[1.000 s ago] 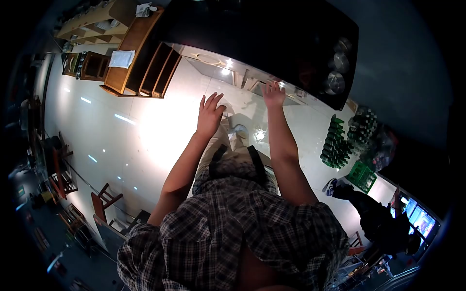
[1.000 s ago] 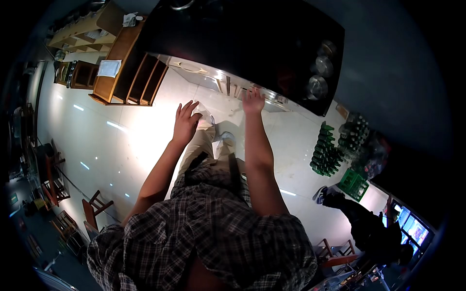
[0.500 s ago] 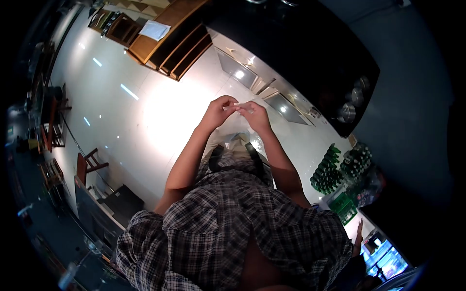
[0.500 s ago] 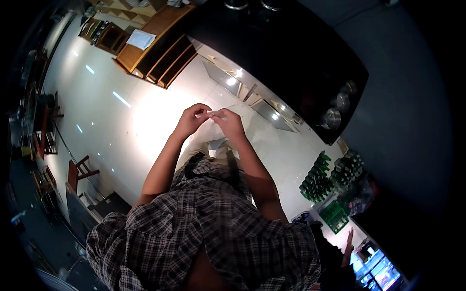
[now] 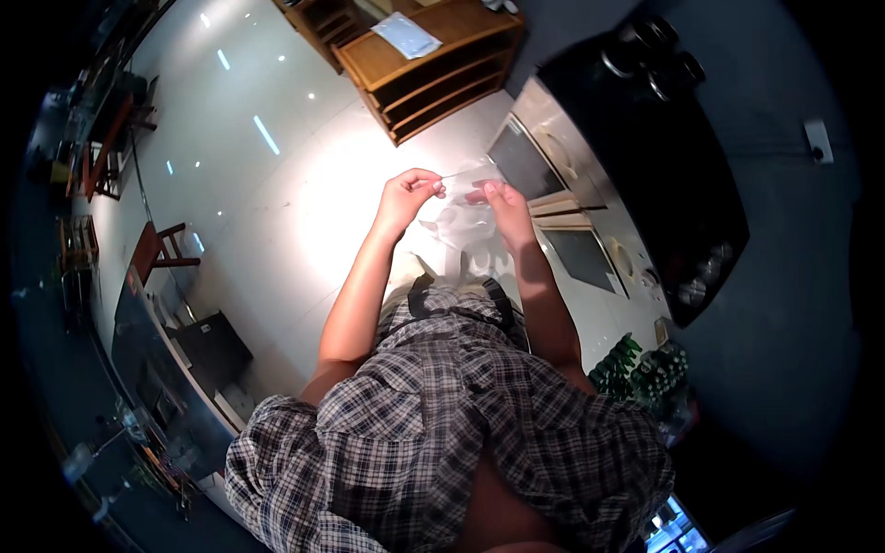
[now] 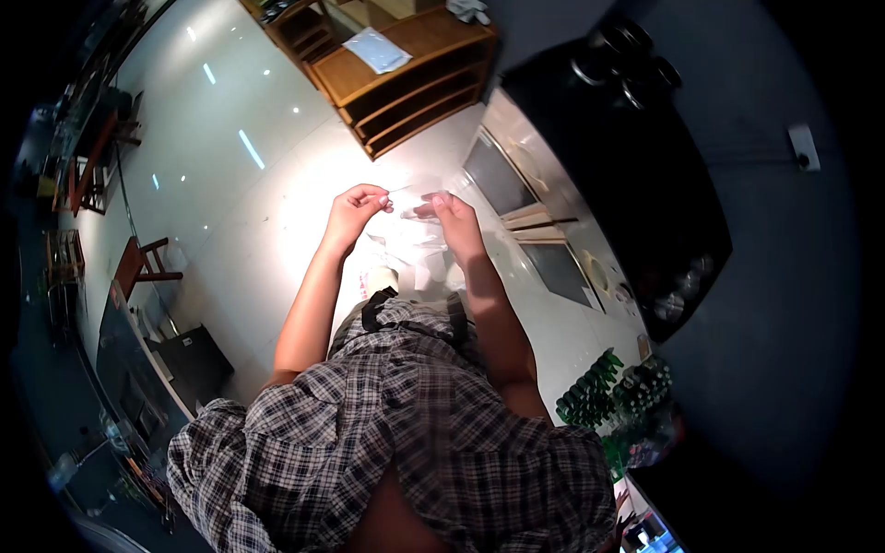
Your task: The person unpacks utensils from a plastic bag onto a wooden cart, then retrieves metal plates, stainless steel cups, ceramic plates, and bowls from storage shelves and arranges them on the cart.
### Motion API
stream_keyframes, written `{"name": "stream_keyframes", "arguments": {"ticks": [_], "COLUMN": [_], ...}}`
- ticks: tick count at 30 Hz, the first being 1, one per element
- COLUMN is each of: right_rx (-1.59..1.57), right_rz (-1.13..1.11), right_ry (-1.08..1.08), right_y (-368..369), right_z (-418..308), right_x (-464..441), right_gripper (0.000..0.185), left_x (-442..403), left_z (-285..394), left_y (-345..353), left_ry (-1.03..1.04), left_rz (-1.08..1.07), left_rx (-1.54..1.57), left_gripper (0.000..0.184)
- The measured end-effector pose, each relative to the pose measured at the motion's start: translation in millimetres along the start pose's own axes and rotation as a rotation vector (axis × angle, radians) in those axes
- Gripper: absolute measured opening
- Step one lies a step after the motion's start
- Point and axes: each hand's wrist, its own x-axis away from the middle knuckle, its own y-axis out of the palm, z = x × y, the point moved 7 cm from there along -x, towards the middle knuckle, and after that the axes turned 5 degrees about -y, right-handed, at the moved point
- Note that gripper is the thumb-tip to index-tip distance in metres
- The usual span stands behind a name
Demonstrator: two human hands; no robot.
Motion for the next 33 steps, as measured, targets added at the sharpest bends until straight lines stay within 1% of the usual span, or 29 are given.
{"name": "stream_keyframes", "arguments": {"ticks": [1, 3, 4, 5, 6, 7, 8, 9, 10, 11, 12, 13, 15, 16, 17, 19, 20, 21, 23, 24, 25, 26, 27, 29, 30, 31, 33], "right_rx": [0.010, 0.372, 0.529, 0.540, 0.640, 0.737, 0.428, 0.430, 0.340, 0.252, 0.241, 0.247, 0.295, 0.242, 0.251, 0.736, 0.612, 0.602, 0.226, 0.222, 0.175, 0.128, 0.113, -0.142, -0.174, -0.246, -0.190], "right_rz": [-0.018, 0.173, 0.289, 0.273, 0.254, 0.233, 0.100, 0.086, -0.138, -0.354, -0.451, -0.459, -0.461, -0.398, -0.411, -0.165, -0.201, -0.255, -0.384, -0.391, -0.455, -0.515, -0.504, -0.413, -0.352, -0.362, -0.413], "right_ry": [-0.008, -0.147, -0.340, -0.353, -0.461, -0.562, -0.394, -0.395, -0.210, -0.026, -0.098, -0.100, -0.158, -0.214, -0.215, -0.803, -0.782, -0.797, -0.539, -0.536, -0.275, -0.014, 0.012, -0.062, -0.057, -0.045, -0.083], "right_y": [30, 51, 59, 70, 87, 105, 122, 143, 169, 192, 206, 211, 238, 254, 263, 274, 281, 286, 298, 304, 309, 314, 299, 301, 308, 312, 315], "right_z": [-7, -21, -26, -23, -39, -48, -36, -48, -45, -37, -39, -39, -40, -48, -51, -89, -99, -97, -63, -69, -59, -48, -50, -66, -79, -87, -99], "right_x": [-12, -25, -35, -49, -53, -57, -66, -72, -77, -79, -85, -90, -111, -120, -130, -141, -145, -162, -208, -221, -238, -252, -266, -300, -316, -332, -364], "right_gripper": [0.028, 0.021, 0.015, 0.015, 0.015, 0.016, 0.015, 0.015, 0.014, 0.013, 0.012, 0.012, 0.012, 0.014, 0.014, 0.018, 0.021, 0.021, 0.019, 0.019, 0.017, 0.016, 0.016, 0.015, 0.014, 0.013, 0.012], "left_x": [-4, -6, -11, -17, -18, -24, -30, -34, -34, -39, -42, -40, -45, -46, -48, -54, -53, -62, -74, -81, -90, -99, -115, -136, -149, -162, -188], "left_z": [12, 23, 29, 38, 48, 48, 47, 51, 56, 58, 62, 72, 86, 95, 99, 103, 109, 107, 117, 128, 141, 153, 160, 174, 183, 186, 185], "left_y": [-30, -75, -94, -118, -137, -154, -167, -185, -195, -199, -200, -203, -217, -231, -239, -256, -261, -267, -290, -297, -302, -307, -295, -305, -315, -324, -347], "left_ry": [0.016, 0.060, 0.071, 0.127, 0.178, 0.178, 0.194, 0.217, 0.216, 0.180, 0.145, 0.151, 0.094, 0.104, 0.100, 0.094, 0.103, 0.106, 0.054, 0.015, 0.012, -0.008, -0.056, -0.025, 0.001, -0.002, -0.043], "left_rz": [0.014, 0.101, 0.113, 0.202, 0.295, 0.313, 0.294, 0.273, 0.284, 0.219, 0.151, 0.157, 0.062, 0.070, 0.062, 0.072, 0.034, 0.000, 0.018, 0.018, 0.026, 0.064, 0.091, 0.114, 0.127, 0.136, 0.233], "left_rx": [0.008, -0.026, -0.018, -0.094, -0.175, -0.167, -0.107, -0.047, -0.047, -0.004, 0.041, 0.045, 0.114, 0.123, 0.101, 0.087, 0.117, 0.145, 0.120, 0.091, 0.088, -0.017, -0.119, -0.106, -0.087, -0.091, -0.470], "left_gripper": [0.010, 0.011, 0.011, 0.011, 0.011, 0.011, 0.013, 0.014, 0.014, 0.015, 0.017, 0.017, 0.018, 0.018, 0.019, 0.020, 0.021, 0.022, 0.022, 0.023, 0.023, 0.023, 0.023, 0.024, 0.026, 0.026, 0.026]}}
